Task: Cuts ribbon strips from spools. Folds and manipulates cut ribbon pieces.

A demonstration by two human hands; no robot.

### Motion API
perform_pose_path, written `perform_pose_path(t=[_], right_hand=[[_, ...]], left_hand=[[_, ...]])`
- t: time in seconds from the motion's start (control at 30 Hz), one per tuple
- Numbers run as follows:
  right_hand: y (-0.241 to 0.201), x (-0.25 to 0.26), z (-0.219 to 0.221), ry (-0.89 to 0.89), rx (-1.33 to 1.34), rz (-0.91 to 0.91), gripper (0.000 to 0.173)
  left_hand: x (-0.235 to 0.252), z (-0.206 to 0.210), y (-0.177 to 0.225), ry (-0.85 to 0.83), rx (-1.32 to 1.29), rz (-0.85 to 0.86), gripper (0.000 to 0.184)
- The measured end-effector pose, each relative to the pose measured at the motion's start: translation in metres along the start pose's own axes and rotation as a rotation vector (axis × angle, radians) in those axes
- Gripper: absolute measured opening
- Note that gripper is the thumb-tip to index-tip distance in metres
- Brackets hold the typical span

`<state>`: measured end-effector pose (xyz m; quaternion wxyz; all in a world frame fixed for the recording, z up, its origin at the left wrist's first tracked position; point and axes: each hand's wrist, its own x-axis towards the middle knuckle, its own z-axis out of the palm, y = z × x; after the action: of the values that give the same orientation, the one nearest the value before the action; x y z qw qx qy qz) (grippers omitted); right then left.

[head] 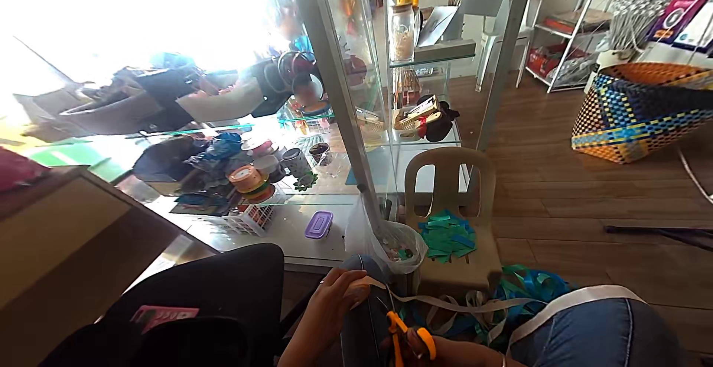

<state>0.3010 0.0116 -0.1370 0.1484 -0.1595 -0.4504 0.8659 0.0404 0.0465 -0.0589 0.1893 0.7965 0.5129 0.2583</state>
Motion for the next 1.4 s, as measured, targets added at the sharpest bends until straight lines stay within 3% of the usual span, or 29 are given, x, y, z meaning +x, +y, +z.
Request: perform_pose_path(t=[0.23,0.63,0.87,1.07,1.4], right_hand=[[-0.006,0.028,-0.003,0.018,0.006,-0.079,0.068],[-0.01,0.031,0.0,0.099,0.084,-0.135,0.066],[-0.006,0.026,0.0,0.095,0.084,-0.191,0.05],[-0.003,0.024,-0.005,0.044,0.121,-0.148,0.065],[-0.009,0.026,-0.001,0.087,0.085,-0.162,0.058]], left_hand=[[-0.006,0.007,-0.002,0.077,0.021,0.053,0.036],[-0.011,0.011,0.0,0.116,0.048,0.057,0.031],[-0.011,0.012,0.001,0.134,0.059,0.059,0.03],[-0.011,0.012,-0.003,0.125,0.059,0.065,0.031],[-0.011,0.013,-0.002,0.145,0.068,0.068,0.03]])
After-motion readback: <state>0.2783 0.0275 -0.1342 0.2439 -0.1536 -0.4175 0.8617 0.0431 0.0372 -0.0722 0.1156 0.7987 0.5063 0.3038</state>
